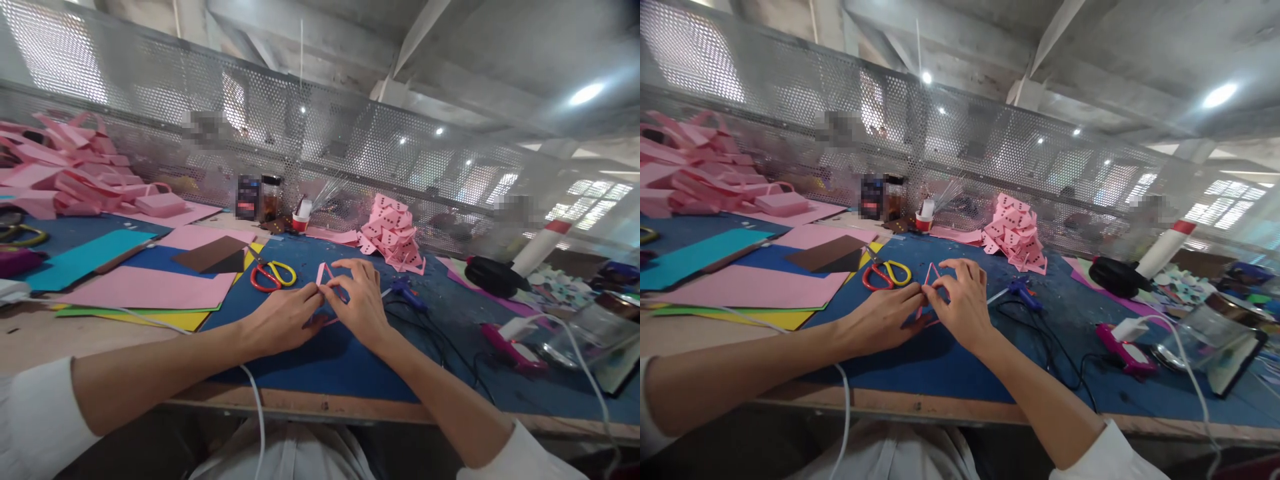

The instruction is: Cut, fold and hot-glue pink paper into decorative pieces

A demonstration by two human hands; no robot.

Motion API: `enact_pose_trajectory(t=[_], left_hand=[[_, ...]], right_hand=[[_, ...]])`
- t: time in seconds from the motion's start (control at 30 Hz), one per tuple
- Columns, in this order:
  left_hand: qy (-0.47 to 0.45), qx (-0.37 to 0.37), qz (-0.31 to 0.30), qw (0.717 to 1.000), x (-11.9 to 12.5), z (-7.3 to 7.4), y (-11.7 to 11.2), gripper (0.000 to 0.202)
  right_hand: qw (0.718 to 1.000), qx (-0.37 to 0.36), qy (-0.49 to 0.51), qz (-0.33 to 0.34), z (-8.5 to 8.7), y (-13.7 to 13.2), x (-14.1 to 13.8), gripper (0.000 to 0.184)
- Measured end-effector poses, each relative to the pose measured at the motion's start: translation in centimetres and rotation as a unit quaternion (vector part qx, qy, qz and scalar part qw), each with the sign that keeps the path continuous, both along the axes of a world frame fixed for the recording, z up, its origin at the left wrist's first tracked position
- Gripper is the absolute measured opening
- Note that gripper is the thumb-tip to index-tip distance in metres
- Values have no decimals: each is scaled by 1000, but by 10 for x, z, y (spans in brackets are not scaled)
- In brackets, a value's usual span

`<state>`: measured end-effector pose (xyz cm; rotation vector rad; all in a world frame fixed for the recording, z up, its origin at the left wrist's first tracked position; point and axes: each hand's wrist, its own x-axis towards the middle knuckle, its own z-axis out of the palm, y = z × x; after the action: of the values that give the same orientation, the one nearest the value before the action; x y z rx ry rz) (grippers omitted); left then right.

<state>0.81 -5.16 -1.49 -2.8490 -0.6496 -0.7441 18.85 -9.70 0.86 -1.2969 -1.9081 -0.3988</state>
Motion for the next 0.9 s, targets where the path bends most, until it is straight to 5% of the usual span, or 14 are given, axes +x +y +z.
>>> enact_pose_trajectory(t=[0.27, 0.47, 0.67, 0.9], left_hand=[[-1, -45, -7, 999, 0, 7, -3, 20], [-41, -98, -70, 992, -4, 5, 0, 22], [-224, -123, -53, 965, -8, 18, 3, 26], [-260, -399, -95, 874, -8, 26, 12, 25]], right_hand=[[1000, -21, 11, 16, -4, 4, 2, 12], [996, -31, 62, 53, -3, 8, 9, 23], [975, -75, 165, 125, 2, 10, 14, 26], [954, -146, 205, 162, -1, 9, 14, 23]])
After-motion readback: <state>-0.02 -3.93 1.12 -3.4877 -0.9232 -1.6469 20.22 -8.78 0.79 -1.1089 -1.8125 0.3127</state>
